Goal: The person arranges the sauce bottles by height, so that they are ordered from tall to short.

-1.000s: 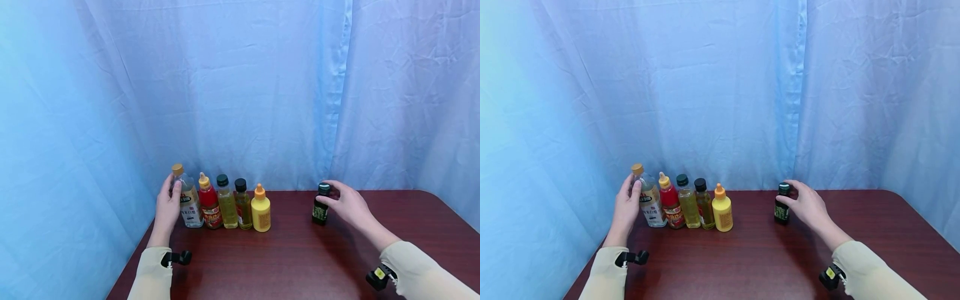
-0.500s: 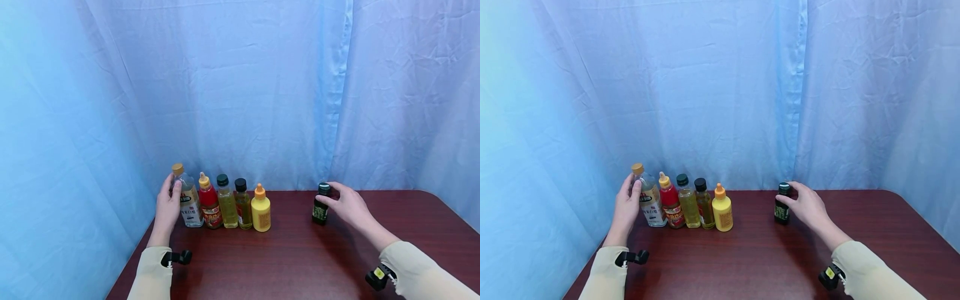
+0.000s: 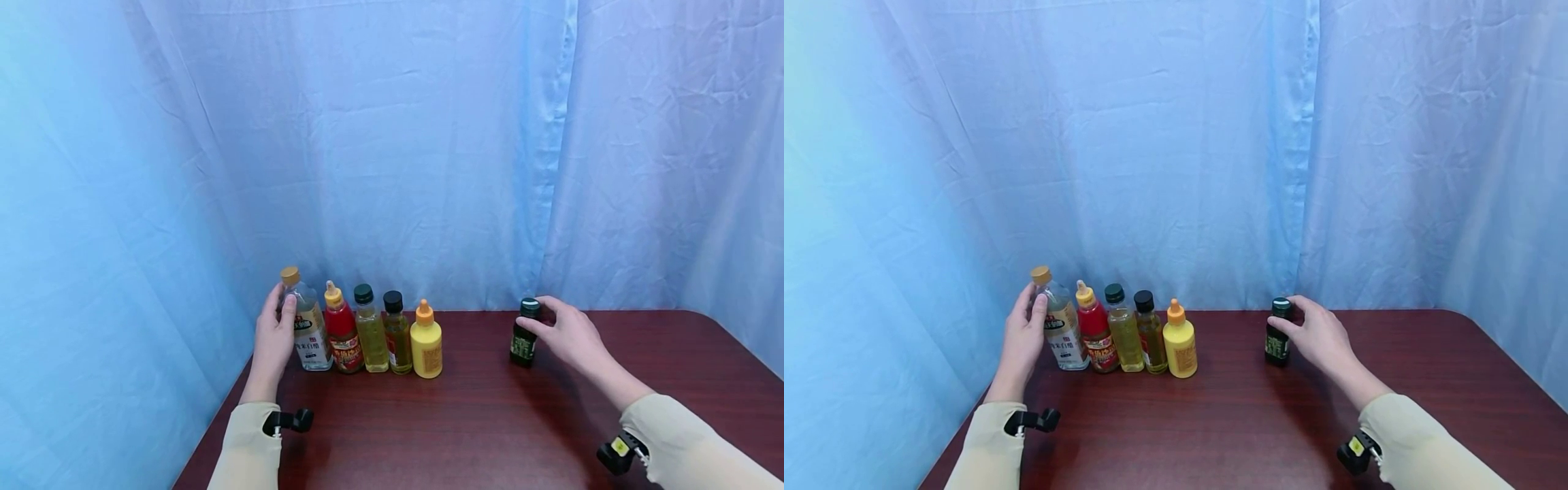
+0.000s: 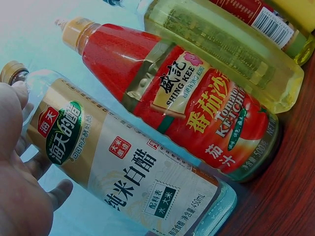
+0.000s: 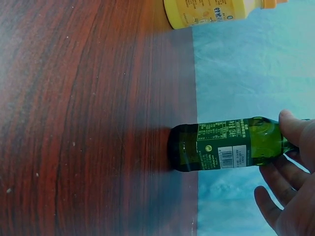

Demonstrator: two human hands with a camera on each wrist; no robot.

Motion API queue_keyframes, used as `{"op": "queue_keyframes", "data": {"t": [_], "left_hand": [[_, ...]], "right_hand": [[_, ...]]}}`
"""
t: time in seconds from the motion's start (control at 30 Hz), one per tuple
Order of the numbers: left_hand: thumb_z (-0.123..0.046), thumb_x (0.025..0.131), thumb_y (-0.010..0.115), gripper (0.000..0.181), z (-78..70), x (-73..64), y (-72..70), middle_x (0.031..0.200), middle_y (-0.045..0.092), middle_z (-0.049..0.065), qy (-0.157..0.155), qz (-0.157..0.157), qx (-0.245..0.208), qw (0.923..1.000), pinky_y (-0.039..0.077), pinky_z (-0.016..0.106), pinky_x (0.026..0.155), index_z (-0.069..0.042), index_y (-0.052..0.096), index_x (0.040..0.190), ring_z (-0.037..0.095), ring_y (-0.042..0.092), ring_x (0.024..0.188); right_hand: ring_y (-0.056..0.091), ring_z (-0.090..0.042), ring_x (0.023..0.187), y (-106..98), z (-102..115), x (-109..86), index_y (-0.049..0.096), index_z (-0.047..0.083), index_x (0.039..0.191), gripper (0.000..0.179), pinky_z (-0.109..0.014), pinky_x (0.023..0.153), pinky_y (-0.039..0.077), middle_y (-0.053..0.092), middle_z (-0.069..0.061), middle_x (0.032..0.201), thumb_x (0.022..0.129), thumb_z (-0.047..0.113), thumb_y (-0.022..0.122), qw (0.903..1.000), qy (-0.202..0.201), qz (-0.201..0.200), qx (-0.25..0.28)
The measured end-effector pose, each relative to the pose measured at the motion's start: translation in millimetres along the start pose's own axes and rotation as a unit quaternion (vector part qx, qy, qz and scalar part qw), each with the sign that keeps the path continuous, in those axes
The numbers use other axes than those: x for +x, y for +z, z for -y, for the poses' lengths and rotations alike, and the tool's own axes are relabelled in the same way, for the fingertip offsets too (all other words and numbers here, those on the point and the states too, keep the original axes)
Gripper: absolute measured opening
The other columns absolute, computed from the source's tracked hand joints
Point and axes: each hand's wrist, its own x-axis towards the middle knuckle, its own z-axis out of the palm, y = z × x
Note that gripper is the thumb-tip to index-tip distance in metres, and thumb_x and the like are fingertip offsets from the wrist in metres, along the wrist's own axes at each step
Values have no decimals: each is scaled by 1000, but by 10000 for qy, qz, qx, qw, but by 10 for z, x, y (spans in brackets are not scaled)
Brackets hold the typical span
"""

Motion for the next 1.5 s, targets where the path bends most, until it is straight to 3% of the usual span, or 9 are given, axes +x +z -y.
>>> {"op": "queue_keyframes", "data": {"t": [0.27, 0.5, 0.87, 1.3, 1.5], "left_hand": [[-53, 118, 43, 75, -11, -3, -11, 180, 29, 14, 52, 17, 18, 10000, 24, 58, 132, -13, 23, 178, 34, 26, 165], [-54, 118, 42, 75, -17, 2, -6, 179, 29, 14, 100, 29, 70, 9999, 25, 59, 132, -11, 23, 178, 36, 26, 165], [-54, 118, 43, 74, -11, 3, 17, 179, 31, 14, 69, -11, 12, 10000, 26, 60, 132, -13, 25, 177, 36, 28, 164], [-54, 118, 42, 74, -19, 6, 4, 180, 28, 14, 8, 14, 35, 10000, 24, 60, 132, -13, 23, 178, 36, 25, 165], [-53, 119, 43, 74, -23, 2, 2, 180, 28, 15, 4, -1, 16, 10000, 24, 60, 132, -12, 23, 177, 36, 26, 165]], "right_hand": [[66, -47, 117, -2, 19, -1, 61, -3, 149, 71, -65, 90, 54, 69, -29, 134, 106, 51, 75, 9999, -74, -70, -6], [60, -54, 129, -7, 70, -9, 60, 0, 153, 76, -70, 96, 52, 63, -31, 146, 105, 57, 73, 9999, -78, -75, -1], [56, -52, 137, 36, 375, -26, 56, -1, 157, 78, -70, 101, 51, 59, -30, 152, 105, 55, 74, 9994, -239, 50, 239], [64, -42, 131, 215, 687, -16, 68, 8, 146, 54, -65, 104, 53, 72, -17, 138, 105, 42, 78, 9972, -493, 77, 554], [64, -42, 133, 318, 768, -16, 68, 9, 147, 54, -65, 106, 53, 71, -16, 141, 105, 40, 79, 9963, -582, 163, 614]]}}
